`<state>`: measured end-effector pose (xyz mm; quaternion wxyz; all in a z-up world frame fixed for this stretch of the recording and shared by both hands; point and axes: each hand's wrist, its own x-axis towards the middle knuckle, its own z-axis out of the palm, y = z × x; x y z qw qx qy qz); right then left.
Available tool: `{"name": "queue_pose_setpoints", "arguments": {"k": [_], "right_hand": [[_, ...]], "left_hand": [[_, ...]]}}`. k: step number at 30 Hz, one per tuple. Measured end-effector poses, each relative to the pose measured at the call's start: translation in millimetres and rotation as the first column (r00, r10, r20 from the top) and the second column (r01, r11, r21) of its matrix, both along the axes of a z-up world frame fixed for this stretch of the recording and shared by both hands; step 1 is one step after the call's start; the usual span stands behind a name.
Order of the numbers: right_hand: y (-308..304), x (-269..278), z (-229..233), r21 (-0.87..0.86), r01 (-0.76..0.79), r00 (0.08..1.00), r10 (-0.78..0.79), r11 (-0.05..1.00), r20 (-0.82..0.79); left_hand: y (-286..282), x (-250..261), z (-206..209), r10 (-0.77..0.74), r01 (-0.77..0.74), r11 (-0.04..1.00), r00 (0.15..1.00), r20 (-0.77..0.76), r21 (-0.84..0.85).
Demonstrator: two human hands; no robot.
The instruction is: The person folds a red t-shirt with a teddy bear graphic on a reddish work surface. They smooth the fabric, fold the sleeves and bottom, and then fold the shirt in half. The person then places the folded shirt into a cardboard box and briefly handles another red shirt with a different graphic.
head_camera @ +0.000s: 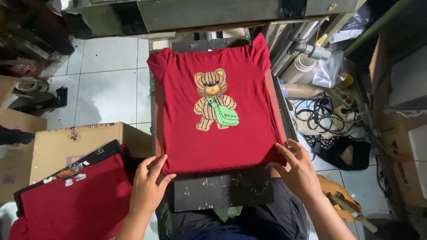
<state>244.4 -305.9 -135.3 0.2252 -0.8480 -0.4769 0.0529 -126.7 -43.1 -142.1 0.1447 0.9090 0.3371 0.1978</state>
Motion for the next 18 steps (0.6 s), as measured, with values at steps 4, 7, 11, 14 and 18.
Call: {"name": "queue_pose_setpoints", "arguments": {"k": [4, 7, 11, 14, 18], "right_hand": [[-4.7, 5.9, -18.2, 0.068, -0.05, 0.996, 0.045, 0.996, 0.077], [-5.8, 11.1, -28.3, 0.176, -0.142, 0.979, 0.112, 0.974, 0.169], [-4.0, 11.0, -32.3, 0.206, -0.154, 0.973, 0.112, 0.966, 0.202], [6.7, 18.0, -33.6, 0.198, -0.157, 0.976, 0.122, 0.968, 0.178], [31.4, 27.7, -29.5, 0.219, -0.173, 0.965, 0.122, 0.96, 0.231]], "left_hand": [[-2.2, -0.7, -11.1, 0.041, -0.041, 0.999, 0.999, 0.014, 0.028], [0.5, 0.7, -21.5, 0.062, -0.061, 0.998, 0.997, 0.043, -0.018], [2.6, 0.6, -26.6, 0.065, -0.066, 0.997, 0.997, 0.029, 0.029], [16.7, 7.7, -37.7, 0.071, -0.074, 0.996, 0.996, 0.046, 0.053], [31.5, 24.4, -33.5, 0.078, -0.083, 0.995, 0.992, 0.1, 0.046]]}}
